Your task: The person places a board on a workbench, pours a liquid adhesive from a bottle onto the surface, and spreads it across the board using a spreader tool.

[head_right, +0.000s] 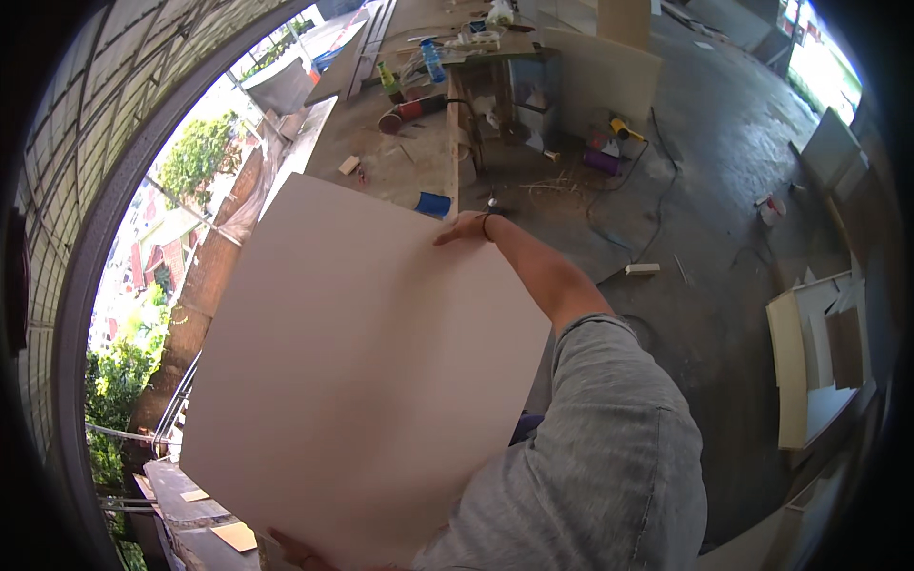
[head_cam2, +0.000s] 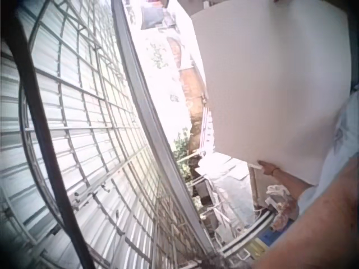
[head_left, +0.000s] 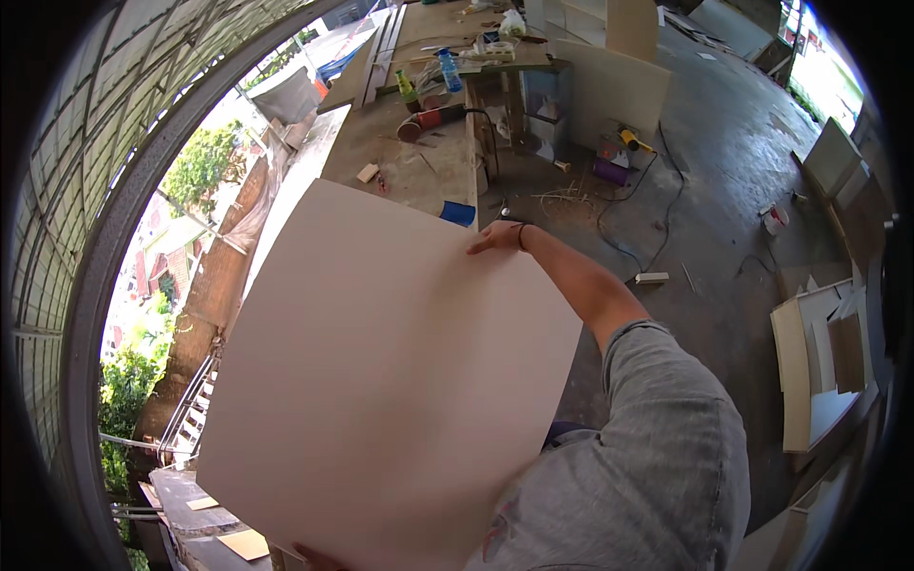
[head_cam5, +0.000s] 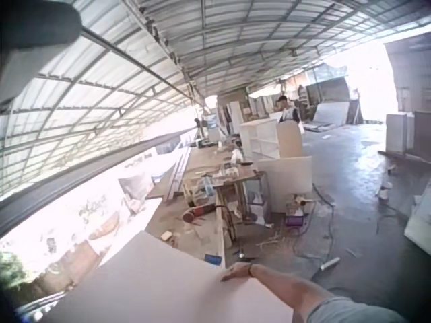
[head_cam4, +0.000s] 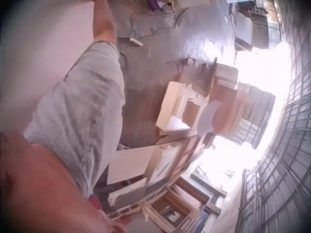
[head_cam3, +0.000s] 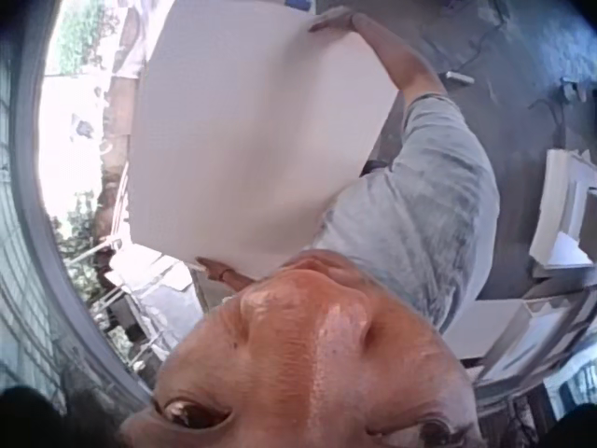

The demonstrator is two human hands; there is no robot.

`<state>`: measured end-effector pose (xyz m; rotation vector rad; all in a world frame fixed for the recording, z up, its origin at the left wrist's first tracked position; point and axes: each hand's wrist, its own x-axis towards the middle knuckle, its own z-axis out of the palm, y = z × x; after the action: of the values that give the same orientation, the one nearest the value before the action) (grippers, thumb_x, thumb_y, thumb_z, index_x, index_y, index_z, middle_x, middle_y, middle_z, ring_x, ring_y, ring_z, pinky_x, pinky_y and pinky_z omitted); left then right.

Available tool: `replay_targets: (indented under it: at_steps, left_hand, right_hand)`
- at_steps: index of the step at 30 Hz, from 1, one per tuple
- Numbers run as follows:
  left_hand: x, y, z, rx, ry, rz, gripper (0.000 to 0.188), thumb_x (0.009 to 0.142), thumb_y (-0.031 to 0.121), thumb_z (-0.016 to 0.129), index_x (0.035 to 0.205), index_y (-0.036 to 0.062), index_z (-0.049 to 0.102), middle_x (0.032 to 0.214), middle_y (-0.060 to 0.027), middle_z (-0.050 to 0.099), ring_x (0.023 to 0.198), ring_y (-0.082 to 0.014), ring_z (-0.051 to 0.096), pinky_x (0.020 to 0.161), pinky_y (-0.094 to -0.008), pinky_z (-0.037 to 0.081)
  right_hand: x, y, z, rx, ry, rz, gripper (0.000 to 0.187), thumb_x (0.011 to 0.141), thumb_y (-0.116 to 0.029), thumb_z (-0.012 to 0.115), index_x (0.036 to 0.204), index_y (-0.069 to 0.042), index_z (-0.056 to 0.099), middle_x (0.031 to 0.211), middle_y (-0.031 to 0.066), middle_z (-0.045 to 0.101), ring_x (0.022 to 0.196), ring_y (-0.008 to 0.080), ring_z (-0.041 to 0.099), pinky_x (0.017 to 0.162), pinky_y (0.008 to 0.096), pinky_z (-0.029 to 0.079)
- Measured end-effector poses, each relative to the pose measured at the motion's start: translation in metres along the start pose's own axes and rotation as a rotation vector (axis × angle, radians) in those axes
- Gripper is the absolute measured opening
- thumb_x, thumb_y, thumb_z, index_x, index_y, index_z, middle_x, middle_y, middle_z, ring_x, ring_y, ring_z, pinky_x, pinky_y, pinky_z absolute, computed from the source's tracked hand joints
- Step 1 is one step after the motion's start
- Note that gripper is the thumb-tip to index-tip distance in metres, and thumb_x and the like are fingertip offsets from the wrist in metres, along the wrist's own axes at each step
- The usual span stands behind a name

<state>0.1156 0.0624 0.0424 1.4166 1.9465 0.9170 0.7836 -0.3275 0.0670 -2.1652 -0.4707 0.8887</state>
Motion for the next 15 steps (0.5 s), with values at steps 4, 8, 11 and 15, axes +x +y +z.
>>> replay_targets:
  at_steps: [4,8,11,15]
  left_hand:
    - [-0.008,0.029,0.007,-0.101,-0.096,0.104,0.075,0.079,0.062,0.051,0.090,-0.0106,0.064,0.085,-0.0164,0.066,0.077,-0.0260,0.063,0.068,-0.0362,0.051]
    - [-0.019,0.055,0.014,-0.249,-0.214,0.190,0.074,0.080,0.062,0.050,0.091,-0.0103,0.064,0.087,-0.0169,0.066,0.078,-0.0263,0.063,0.069,-0.0363,0.051]
    - [-0.029,0.069,0.032,-0.106,-0.265,0.362,0.069,0.084,0.055,0.048,0.101,-0.0116,0.056,0.100,-0.0206,0.058,0.090,-0.0300,0.057,0.079,-0.0371,0.045]
    - [-0.037,0.092,0.036,0.013,-0.300,0.624,0.064,0.089,0.046,0.045,0.114,-0.0132,0.047,0.117,-0.0257,0.048,0.107,-0.0349,0.048,0.093,-0.0382,0.038]
  right_hand:
    - [-0.067,0.039,-0.023,0.113,0.129,-0.005,0.063,0.061,-0.055,0.074,0.098,-0.005,0.067,0.093,0.0065,0.065,0.087,0.0170,0.061,0.078,0.0291,0.046]
    - [-0.139,0.088,-0.030,0.121,0.261,0.086,0.061,0.060,-0.056,0.075,0.094,-0.005,0.068,0.093,0.0070,0.065,0.090,0.0179,0.060,0.079,0.0302,0.046]
    - [-0.217,0.141,-0.030,0.139,0.349,0.172,0.059,0.060,-0.057,0.073,0.089,-0.006,0.068,0.089,0.0065,0.065,0.087,0.0180,0.060,0.078,0.0310,0.046]
    - [-0.286,0.196,-0.024,0.203,0.502,0.178,0.059,0.061,-0.059,0.072,0.084,-0.005,0.067,0.085,0.0068,0.064,0.083,0.0181,0.059,0.076,0.0330,0.045]
